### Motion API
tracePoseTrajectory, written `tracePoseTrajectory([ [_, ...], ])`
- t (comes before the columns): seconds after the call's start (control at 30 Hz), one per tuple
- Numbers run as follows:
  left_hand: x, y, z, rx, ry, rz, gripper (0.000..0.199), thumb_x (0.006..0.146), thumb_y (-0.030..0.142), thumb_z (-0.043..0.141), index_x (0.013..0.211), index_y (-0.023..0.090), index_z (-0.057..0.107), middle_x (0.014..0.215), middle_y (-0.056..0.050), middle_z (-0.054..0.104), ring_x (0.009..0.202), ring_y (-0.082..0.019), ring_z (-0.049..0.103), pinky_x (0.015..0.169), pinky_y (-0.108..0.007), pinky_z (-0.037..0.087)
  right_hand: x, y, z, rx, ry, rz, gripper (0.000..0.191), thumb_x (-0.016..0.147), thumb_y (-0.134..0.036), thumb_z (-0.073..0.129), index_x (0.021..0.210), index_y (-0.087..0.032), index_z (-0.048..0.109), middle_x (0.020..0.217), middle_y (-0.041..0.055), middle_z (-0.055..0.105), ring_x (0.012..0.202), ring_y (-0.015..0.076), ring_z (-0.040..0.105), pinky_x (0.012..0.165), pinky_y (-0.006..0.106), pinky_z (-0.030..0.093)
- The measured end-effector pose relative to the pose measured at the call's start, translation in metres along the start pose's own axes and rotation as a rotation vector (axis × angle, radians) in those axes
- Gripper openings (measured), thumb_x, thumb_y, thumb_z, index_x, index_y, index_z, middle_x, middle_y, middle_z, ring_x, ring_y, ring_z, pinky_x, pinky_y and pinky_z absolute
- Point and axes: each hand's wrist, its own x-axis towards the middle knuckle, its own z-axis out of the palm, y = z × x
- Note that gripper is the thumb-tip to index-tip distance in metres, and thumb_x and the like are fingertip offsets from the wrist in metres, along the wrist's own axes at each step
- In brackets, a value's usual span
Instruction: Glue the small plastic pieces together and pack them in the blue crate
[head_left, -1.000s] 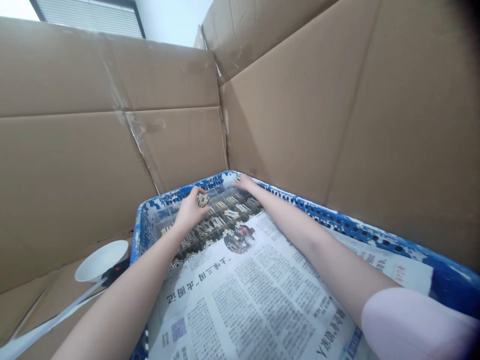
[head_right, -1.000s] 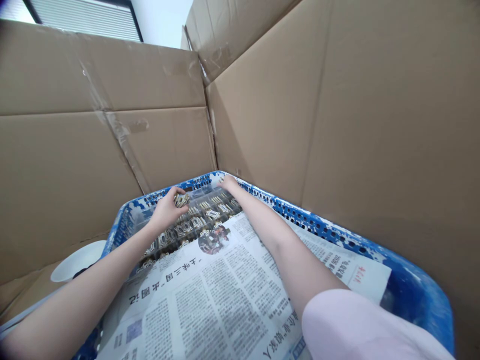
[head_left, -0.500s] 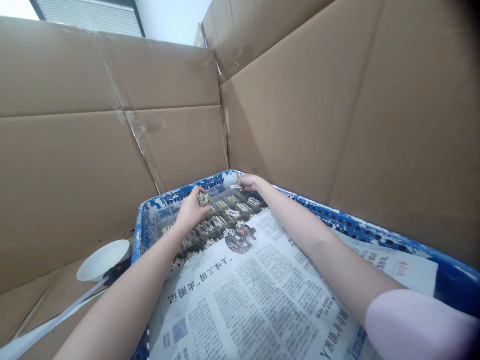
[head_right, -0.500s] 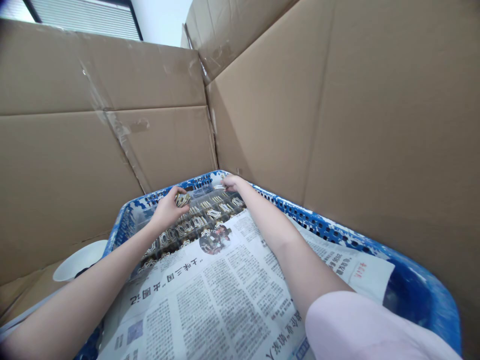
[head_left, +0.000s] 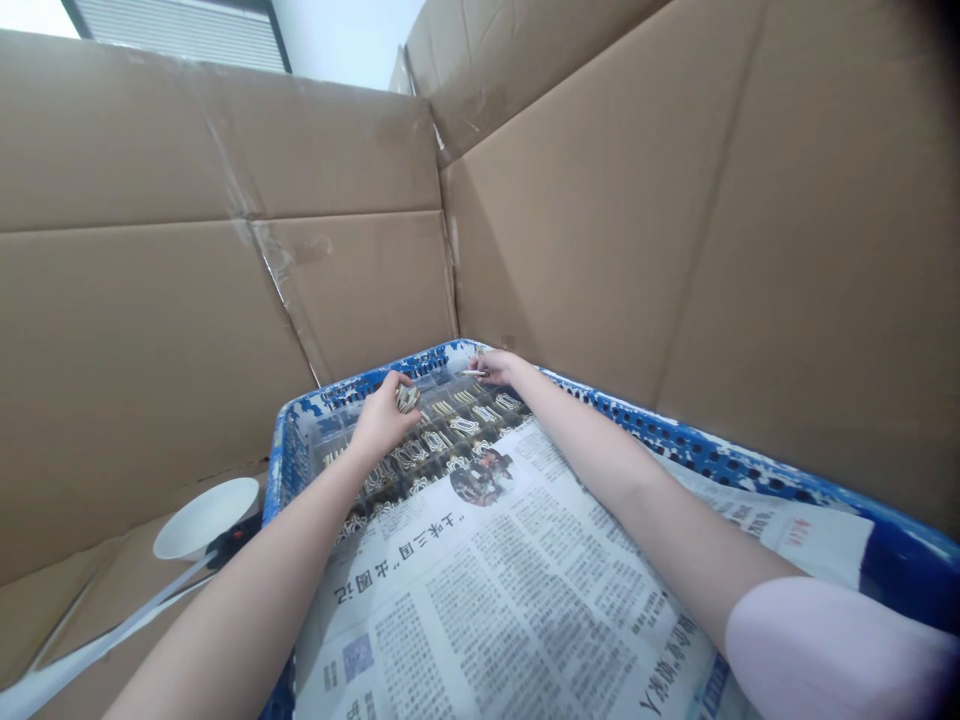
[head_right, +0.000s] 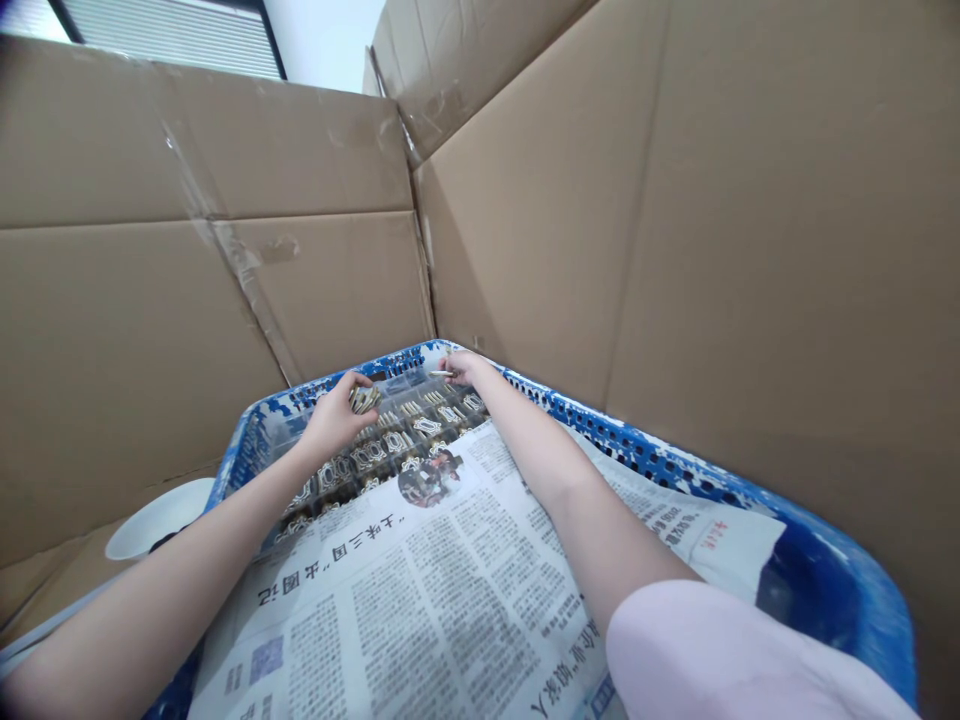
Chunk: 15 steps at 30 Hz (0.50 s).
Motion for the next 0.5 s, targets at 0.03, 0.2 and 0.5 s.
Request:
tracePoseTrajectory([
  [0.03, -0.0002, 0.0003, 0.0, 0.001, -0.004, -0.002, 0.034, 0.06, 0.025, 0.054, 0.093, 0.021, 0.046, 0.065, 0.004, 0.048, 0.052, -0.01, 0.038, 0.052, -0.02, 0.028, 0.001, 0.0011, -0.0003, -0.009, 0.012, 0.003, 0.029, 0.084, -0.029, 0.046, 0.108, -0.014, 0.049, 0.104, 0.0066, 0.053, 0.087, 0.0142, 0.054, 0.073, 0.033, 0.047],
  [0.2, -0.0016, 0.0017, 0.0002, 0.005, -0.02, 0.003, 0.033, 0.061, 0.025, 0.053, 0.093, 0.021, 0.045, 0.061, 0.005, 0.045, 0.05, -0.01, 0.037, 0.051, -0.02, 0.027, 0.0033, 0.0073, -0.0013, -0.095, 0.021, 0.034, 0.031, 0.083, -0.03, 0.047, 0.11, -0.014, 0.048, 0.107, 0.0072, 0.051, 0.091, 0.0159, 0.053, 0.076, 0.036, 0.046],
  [0.5, -0.0017, 0.0029, -0.0003, 0.008, -0.018, -0.017, 0.033, 0.061, 0.026, 0.054, 0.093, 0.021, 0.046, 0.061, 0.005, 0.045, 0.051, -0.01, 0.037, 0.052, -0.021, 0.028, -0.0023, 0.008, 0.0008, -0.267, 0.055, -0.047, 0.032, 0.083, -0.031, 0.047, 0.11, -0.014, 0.048, 0.109, 0.0073, 0.051, 0.093, 0.0166, 0.052, 0.077, 0.037, 0.045],
])
